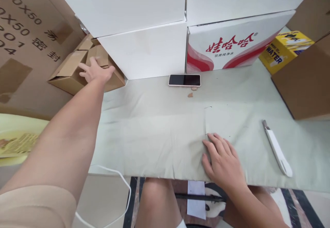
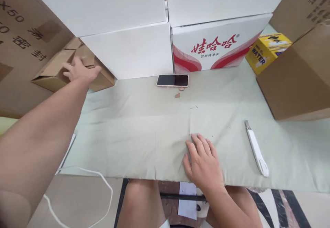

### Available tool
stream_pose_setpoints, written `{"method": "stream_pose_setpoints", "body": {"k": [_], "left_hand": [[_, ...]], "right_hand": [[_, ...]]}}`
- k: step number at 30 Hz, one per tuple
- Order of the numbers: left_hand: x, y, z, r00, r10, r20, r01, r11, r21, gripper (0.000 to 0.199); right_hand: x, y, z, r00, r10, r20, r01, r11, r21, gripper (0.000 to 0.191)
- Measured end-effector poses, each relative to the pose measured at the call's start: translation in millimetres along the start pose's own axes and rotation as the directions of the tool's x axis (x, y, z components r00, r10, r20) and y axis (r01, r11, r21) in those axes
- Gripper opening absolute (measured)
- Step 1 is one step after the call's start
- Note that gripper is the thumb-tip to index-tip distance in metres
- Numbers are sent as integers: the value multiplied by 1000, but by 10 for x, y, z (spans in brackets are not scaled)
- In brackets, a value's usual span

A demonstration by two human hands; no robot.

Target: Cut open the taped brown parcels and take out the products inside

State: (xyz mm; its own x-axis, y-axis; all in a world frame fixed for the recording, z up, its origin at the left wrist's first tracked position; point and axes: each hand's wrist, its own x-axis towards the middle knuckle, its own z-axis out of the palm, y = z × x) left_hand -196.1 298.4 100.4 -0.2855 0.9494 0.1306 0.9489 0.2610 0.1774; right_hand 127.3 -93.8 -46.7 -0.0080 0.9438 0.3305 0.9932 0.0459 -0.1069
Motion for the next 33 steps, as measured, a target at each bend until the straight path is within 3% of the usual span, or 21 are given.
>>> {"method": "stream_pose_setpoints", "body": {"k": [3,9,18,22,25,28,30,33], "left_hand": [[-74,70,-80,983,-183,-10,183,983,-17,79],[-426,63,-179,986,-166,8,166,985,-41,89],[-1408,8,-293,981,-193,-12,188,968,-166,85],[-1861,103,-256,984,-178,-21,166,949,-267,81],[-2275,242,-247,985,-165,43,170,929,-327,82],[-2822,367,-251,997,-72,36,80,926,-370,76],[-3220,395,-259,998,59,20,-46,917,-397,73],[-3674,308,-310,960,265,86,-207,885,-417,77]], "right_hand": [[4,0,1,1000,17,11,-18,999,31,32],[9,-4,6,1000,21,13,-22,998,50,30],[-42,21,24,999,21,32,-24,995,99,32],[-66,36,18,999,20,36,-24,993,117,35],[-84,38,-2,999,19,37,-24,989,144,36],[-93,27,-28,998,41,38,-49,970,239,35],[-86,31,-32,997,70,36,-78,940,333,31],[-59,103,4,987,161,17,-153,899,409,29]]}}
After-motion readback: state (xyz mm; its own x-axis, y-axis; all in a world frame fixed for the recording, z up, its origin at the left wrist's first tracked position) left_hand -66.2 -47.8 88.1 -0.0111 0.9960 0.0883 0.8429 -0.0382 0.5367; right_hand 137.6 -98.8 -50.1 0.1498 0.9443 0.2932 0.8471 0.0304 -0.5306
